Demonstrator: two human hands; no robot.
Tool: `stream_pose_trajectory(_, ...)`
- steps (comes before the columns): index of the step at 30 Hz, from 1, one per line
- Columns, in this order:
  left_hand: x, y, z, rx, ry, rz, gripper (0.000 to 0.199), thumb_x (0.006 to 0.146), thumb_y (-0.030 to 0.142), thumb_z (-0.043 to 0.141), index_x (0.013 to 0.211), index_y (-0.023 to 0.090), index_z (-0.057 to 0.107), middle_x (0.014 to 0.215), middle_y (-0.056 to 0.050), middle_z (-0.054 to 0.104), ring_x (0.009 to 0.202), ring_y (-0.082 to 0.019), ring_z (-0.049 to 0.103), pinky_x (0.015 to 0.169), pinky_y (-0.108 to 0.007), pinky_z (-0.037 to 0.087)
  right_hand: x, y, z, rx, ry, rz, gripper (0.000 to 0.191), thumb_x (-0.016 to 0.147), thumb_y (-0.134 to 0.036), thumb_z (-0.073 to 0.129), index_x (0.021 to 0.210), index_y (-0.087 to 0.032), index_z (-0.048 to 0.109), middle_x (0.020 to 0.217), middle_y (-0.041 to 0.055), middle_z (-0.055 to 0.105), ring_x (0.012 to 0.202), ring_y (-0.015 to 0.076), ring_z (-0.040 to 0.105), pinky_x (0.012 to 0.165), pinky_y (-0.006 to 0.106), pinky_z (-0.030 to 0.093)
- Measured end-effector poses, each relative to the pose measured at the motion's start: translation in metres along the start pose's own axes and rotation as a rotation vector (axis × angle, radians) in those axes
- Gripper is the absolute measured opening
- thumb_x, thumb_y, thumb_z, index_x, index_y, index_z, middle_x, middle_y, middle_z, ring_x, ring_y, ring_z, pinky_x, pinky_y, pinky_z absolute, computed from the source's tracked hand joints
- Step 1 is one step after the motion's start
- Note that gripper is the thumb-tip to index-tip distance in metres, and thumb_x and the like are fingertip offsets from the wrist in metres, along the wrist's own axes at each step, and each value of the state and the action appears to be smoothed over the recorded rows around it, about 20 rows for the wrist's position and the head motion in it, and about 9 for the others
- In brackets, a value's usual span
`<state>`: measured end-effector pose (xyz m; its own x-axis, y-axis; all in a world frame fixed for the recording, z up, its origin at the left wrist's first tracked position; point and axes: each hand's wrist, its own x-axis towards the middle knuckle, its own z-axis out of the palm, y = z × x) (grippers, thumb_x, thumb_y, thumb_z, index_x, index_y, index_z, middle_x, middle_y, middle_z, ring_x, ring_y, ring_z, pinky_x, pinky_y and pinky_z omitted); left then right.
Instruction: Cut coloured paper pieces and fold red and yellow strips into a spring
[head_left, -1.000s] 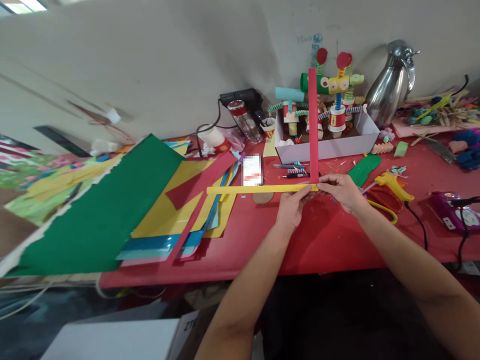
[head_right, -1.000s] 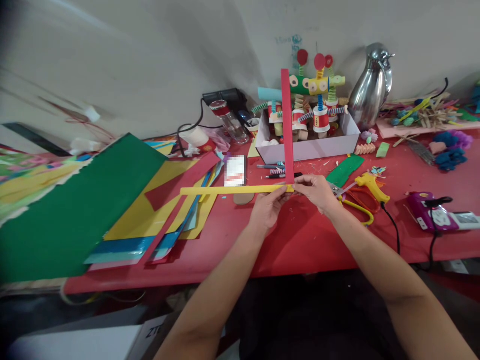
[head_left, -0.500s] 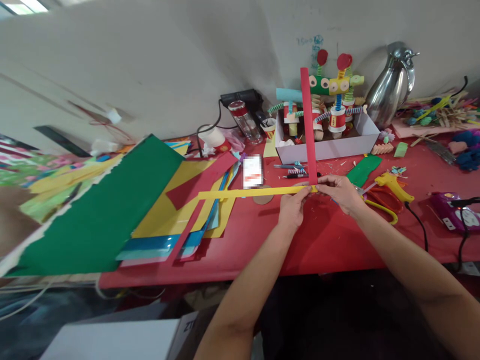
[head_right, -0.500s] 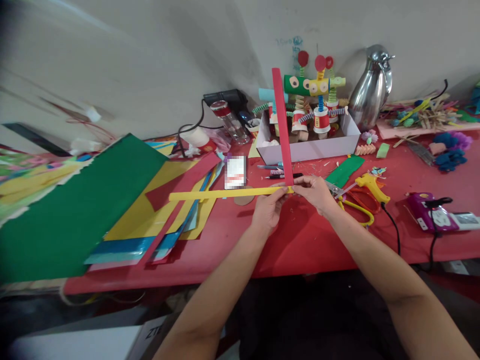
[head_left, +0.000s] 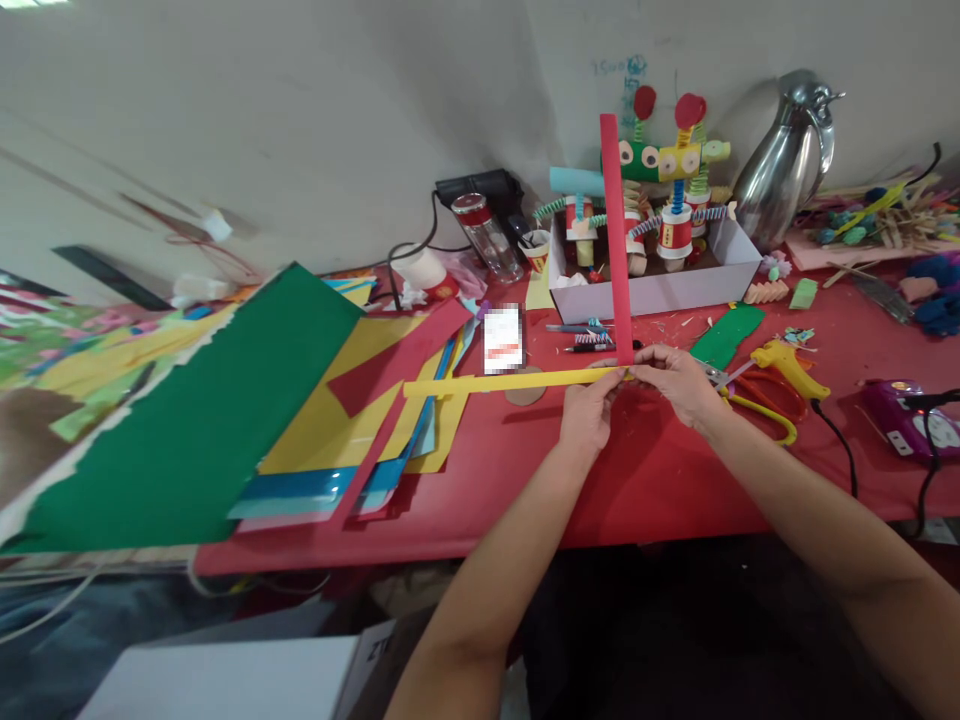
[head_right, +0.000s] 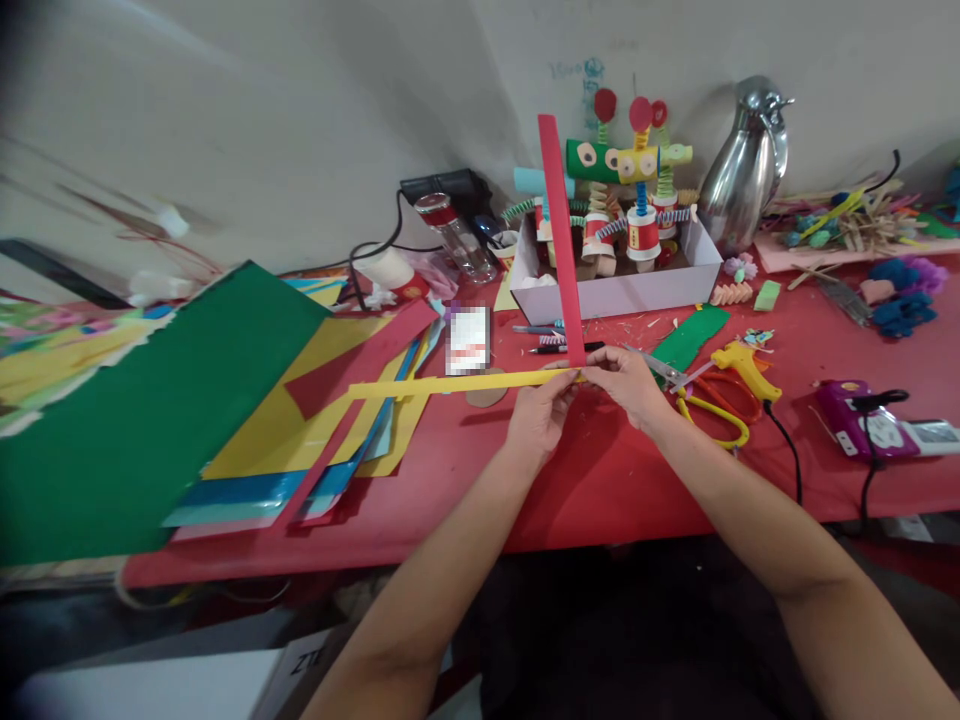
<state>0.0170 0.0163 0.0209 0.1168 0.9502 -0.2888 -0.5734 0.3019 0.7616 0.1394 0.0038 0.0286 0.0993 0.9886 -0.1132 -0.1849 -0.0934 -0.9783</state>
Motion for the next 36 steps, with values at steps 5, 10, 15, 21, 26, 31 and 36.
stream_pose_trajectory(5,0.004,-0.003,-0.002,-0.005,0.013,-0.006,0.022,0.053,0.011,0.079,0.07,0.017,0.067,0.063,0.003,0.066,0.065,-0.012,0.062,0.071,-0.026,0.047,0.001,0.001,0.001,0.012,0.015,-0.017,0.015,0.056,-0.03,0.072,0.066,-0.021,0.065,0.064,-0.0041,0.063,0.064,0.0116,0.057,0.069,0.03,0.048)
stream_pose_trajectory(10,0.005,-0.004,-0.003,-0.011,0.012,-0.014,0.017,0.053,0.01,0.076,0.063,0.016,0.064,0.063,0.002,0.065,0.064,-0.011,0.061,0.07,-0.026,0.046,0.001,0.002,0.002,-0.002,0.029,-0.029,0.014,0.056,-0.029,0.071,0.064,-0.021,0.064,0.062,-0.0043,0.062,0.064,0.0121,0.056,0.068,0.031,0.047)
stream_pose_trajectory(15,0.005,-0.003,-0.002,-0.031,0.027,-0.037,0.018,0.05,0.01,0.076,0.062,0.016,0.063,0.061,0.003,0.064,0.061,-0.01,0.059,0.067,-0.024,0.045,0.002,0.004,0.002,0.007,0.018,-0.034,0.013,0.056,-0.028,0.069,0.066,-0.021,0.064,0.063,-0.0041,0.063,0.064,0.0123,0.057,0.069,0.031,0.047)
stream_pose_trajectory(21,0.008,-0.003,-0.003,-0.029,0.021,-0.087,0.018,0.053,0.009,0.074,0.062,0.018,0.061,0.062,0.004,0.064,0.063,-0.009,0.059,0.068,-0.024,0.044,0.005,0.009,0.0,0.04,0.006,0.022,0.017,0.057,-0.029,0.07,0.071,-0.022,0.065,0.065,-0.0043,0.063,0.064,0.0122,0.056,0.067,0.03,0.045)
stream_pose_trajectory(26,0.011,-0.003,-0.006,-0.049,-0.004,-0.157,0.018,0.057,0.005,0.07,0.063,0.018,0.06,0.063,0.004,0.063,0.062,-0.009,0.057,0.066,-0.022,0.043,0.006,0.009,0.0,0.096,-0.012,0.075,0.019,0.055,-0.031,0.074,0.069,-0.022,0.064,0.062,-0.0056,0.06,0.061,0.0106,0.052,0.061,0.027,0.041)
stream_pose_trajectory(31,0.013,-0.001,-0.007,-0.03,-0.002,-0.222,0.014,0.059,0.006,0.067,0.065,0.018,0.063,0.061,0.003,0.063,0.061,-0.009,0.057,0.068,-0.023,0.046,0.005,0.008,-0.002,0.137,0.006,0.117,0.02,0.051,-0.028,0.076,0.065,-0.021,0.064,0.058,-0.0063,0.059,0.055,0.0085,0.049,0.056,0.025,0.038)
stream_pose_trajectory(36,0.014,0.002,-0.006,0.036,0.02,-0.211,0.012,0.06,0.007,0.066,0.065,0.018,0.063,0.06,0.003,0.061,0.059,-0.009,0.055,0.064,-0.021,0.047,0.008,0.009,-0.005,0.134,0.007,0.131,0.014,0.051,-0.027,0.074,0.059,-0.02,0.066,0.055,-0.0047,0.061,0.054,0.0086,0.051,0.057,0.025,0.04)
